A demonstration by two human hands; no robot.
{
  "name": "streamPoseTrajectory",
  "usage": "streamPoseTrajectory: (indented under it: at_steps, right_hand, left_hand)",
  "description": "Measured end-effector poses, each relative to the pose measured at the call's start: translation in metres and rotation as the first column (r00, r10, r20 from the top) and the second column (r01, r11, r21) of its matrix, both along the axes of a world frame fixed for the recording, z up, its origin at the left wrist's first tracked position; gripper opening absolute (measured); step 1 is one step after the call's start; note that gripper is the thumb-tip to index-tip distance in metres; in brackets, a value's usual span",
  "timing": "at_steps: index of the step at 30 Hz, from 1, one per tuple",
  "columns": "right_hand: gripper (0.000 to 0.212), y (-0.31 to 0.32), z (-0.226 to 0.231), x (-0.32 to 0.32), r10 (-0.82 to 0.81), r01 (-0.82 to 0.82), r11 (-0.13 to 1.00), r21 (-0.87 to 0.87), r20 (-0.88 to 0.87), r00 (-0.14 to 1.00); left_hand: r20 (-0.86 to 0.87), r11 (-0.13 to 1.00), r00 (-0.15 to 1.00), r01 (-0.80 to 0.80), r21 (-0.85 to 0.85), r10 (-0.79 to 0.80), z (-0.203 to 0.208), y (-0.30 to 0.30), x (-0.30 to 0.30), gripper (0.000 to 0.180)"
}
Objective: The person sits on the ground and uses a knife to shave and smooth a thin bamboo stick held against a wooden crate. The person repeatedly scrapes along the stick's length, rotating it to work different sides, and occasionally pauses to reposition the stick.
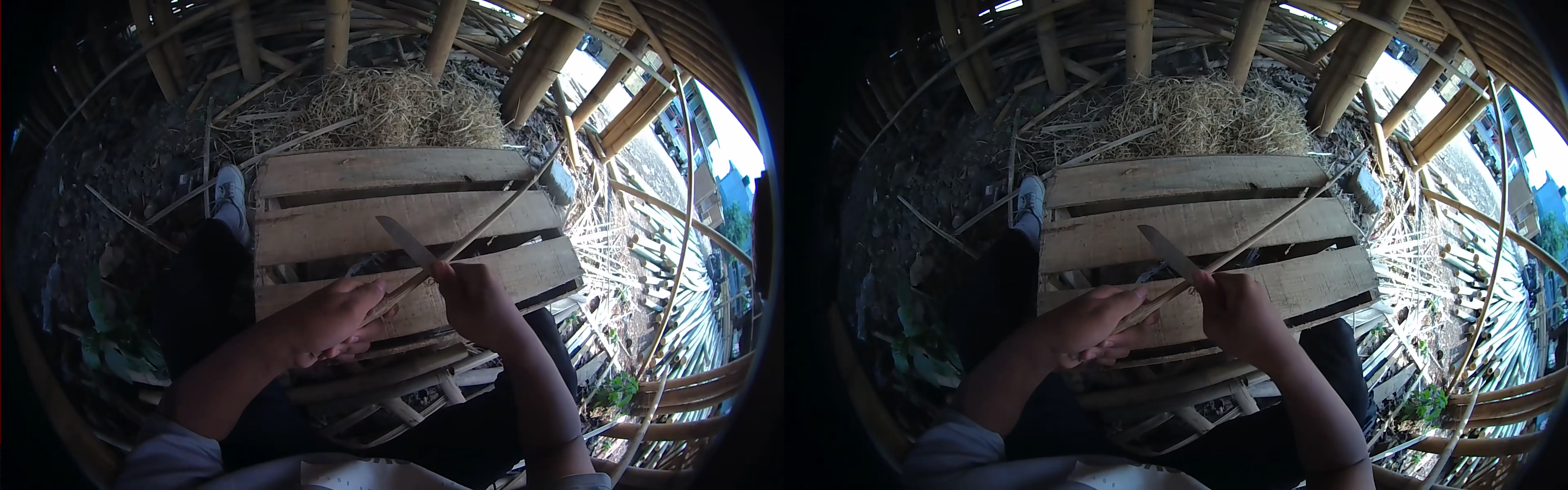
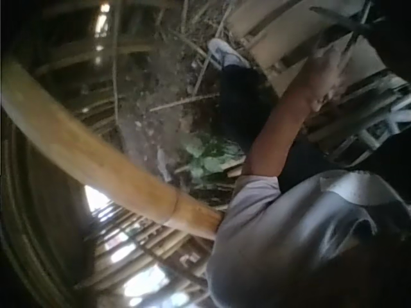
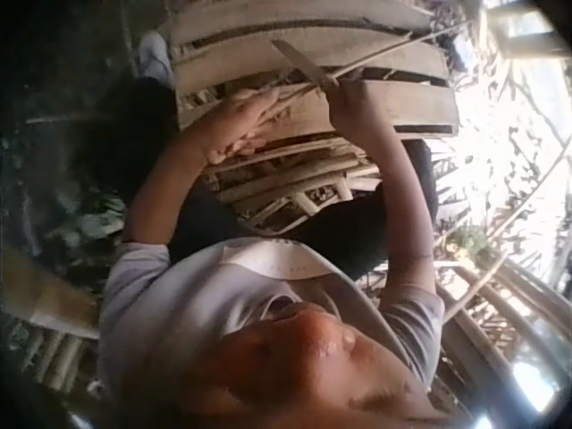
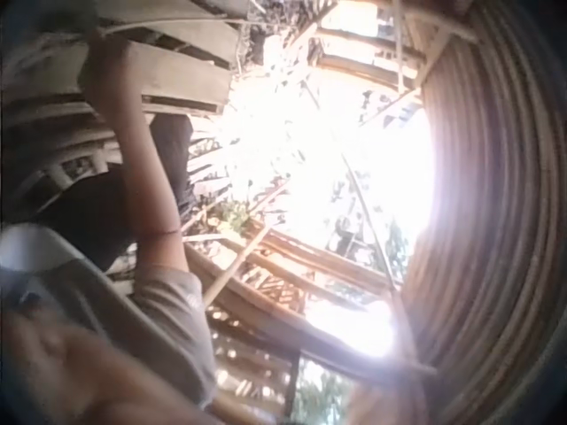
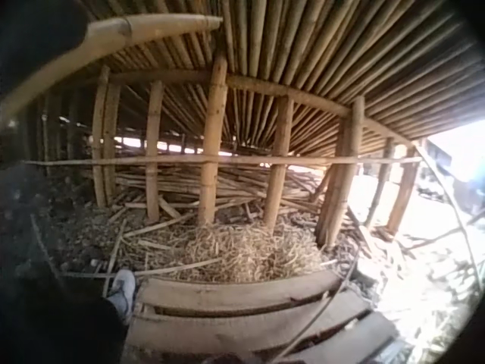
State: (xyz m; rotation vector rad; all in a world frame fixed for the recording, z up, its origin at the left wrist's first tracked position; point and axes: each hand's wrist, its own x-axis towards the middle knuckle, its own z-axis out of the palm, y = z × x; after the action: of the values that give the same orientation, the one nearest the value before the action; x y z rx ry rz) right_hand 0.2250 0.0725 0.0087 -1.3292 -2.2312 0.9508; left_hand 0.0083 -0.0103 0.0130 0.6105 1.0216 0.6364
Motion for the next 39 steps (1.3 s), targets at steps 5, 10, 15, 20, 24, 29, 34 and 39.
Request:
streamPoseTrajectory:
  at_steps: [5, 10, 15, 20, 24, 29, 34, 39]
  right_hand:
    - [0.045, 0.028, 0.007, 0.012, -0.183, 0.176, 0.982, 0.063, 0.115, 0.976]
    - [0.044, -0.003, 0.006, 0.002, -0.062, 0.059, 0.996, 0.073, 0.038, 0.997]
    - [0.045, 0.002, 0.000, 0.001, -0.114, 0.109, 0.993, 0.053, 0.108, 0.988]
    - [0.047, -0.001, 0.012, 0.002, -0.061, 0.060, 0.998, 0.024, 0.040, 0.997]
    - [0.047, -0.020, 0.016, -0.009, -0.069, 0.069, 0.997, 0.036, -0.006, 0.998]
    - [0.039, -0.011, 0.022, 0.000, -0.063, 0.079, 0.986, -0.148, 0.107, 0.992]
    - [0.040, -0.052, 0.011, -0.016, 0.059, -0.074, 0.993, -0.096, -0.151, 0.987]
    - [0.045, -0.009, 0.007, -0.001, -0.085, 0.083, 0.995, -0.052, -0.032, 0.996]
  left_hand:
    - [0.081, 1.000, 0.997, -0.006, -0.026, 0.008, 0.007, -0.002, 0.002, 0.039]
    - [0.034, 0.999, 0.999, -0.030, -0.026, 0.031, 0.008, 0.000, 0.008, 0.038]
    - [0.022, 0.999, 0.999, -0.044, -0.020, 0.044, 0.007, -0.001, 0.007, 0.039]
    - [0.011, 0.998, 0.998, -0.058, 0.000, 0.058, 0.004, -0.003, 0.004, 0.038]
    - [0.032, 0.996, 0.996, -0.081, -0.027, 0.082, 0.003, -0.003, 0.006, 0.038]
    - [-0.001, 0.997, 0.997, -0.072, -0.017, 0.072, 0.012, -0.005, 0.006, 0.042]
    - [-0.034, 0.997, 0.997, -0.073, -0.030, 0.072, 0.011, 0.002, 0.011, 0.041]
    - [0.118, 0.998, 0.991, -0.067, 0.000, 0.067, 0.004, -0.004, 0.000, 0.034]
